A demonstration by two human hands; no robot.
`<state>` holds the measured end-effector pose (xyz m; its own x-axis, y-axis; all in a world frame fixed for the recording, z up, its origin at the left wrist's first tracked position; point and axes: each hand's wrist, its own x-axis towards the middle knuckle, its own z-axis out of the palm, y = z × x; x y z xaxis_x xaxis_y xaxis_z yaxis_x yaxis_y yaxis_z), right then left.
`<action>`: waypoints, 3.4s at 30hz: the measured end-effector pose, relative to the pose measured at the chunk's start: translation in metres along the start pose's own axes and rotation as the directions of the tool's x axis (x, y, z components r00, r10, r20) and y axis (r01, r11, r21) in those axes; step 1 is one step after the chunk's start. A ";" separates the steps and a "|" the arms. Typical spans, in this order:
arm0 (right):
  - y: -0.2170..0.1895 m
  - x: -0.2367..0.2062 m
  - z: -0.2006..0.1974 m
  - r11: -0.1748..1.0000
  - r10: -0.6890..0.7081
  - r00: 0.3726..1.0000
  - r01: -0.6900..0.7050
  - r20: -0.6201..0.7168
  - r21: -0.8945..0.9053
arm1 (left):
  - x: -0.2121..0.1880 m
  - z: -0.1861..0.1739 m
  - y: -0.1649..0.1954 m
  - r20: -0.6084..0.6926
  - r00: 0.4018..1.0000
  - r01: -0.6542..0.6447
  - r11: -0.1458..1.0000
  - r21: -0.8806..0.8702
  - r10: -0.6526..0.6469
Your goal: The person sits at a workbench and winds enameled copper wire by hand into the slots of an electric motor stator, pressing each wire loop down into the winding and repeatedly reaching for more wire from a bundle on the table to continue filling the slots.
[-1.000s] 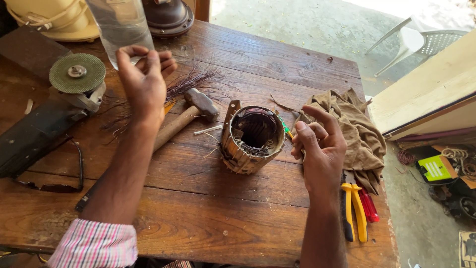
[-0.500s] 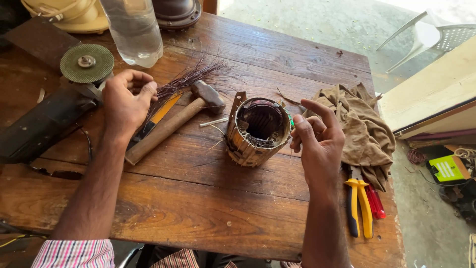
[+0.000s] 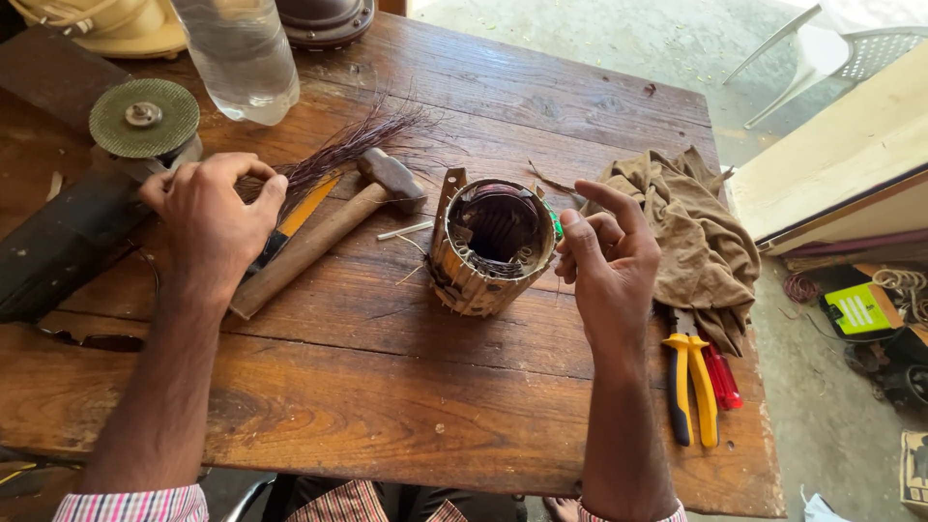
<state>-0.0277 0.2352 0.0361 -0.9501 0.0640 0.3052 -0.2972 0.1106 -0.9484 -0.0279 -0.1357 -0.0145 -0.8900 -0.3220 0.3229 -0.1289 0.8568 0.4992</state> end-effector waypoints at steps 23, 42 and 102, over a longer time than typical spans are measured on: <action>0.044 -0.001 0.008 0.771 -0.550 0.827 0.446 -0.121 -0.455 | -0.009 -0.003 0.193 0.564 0.574 -0.441 0.805 -0.397 0.593; 0.019 -0.011 0.010 0.711 -0.638 0.770 0.586 -0.007 -0.388 | -0.015 0.004 0.212 0.025 0.801 -0.402 0.569 -0.718 0.598; 0.028 -0.003 -0.004 0.874 -0.452 0.890 0.429 -0.061 -0.229 | -0.004 0.010 0.239 0.097 0.823 -0.385 0.676 -0.629 0.559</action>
<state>-0.0330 0.2423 0.0087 -0.7052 0.0674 0.7058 -0.6453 0.3514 -0.6783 -0.0594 0.0743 0.0951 -0.8470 0.2530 0.4675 0.5308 0.4496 0.7184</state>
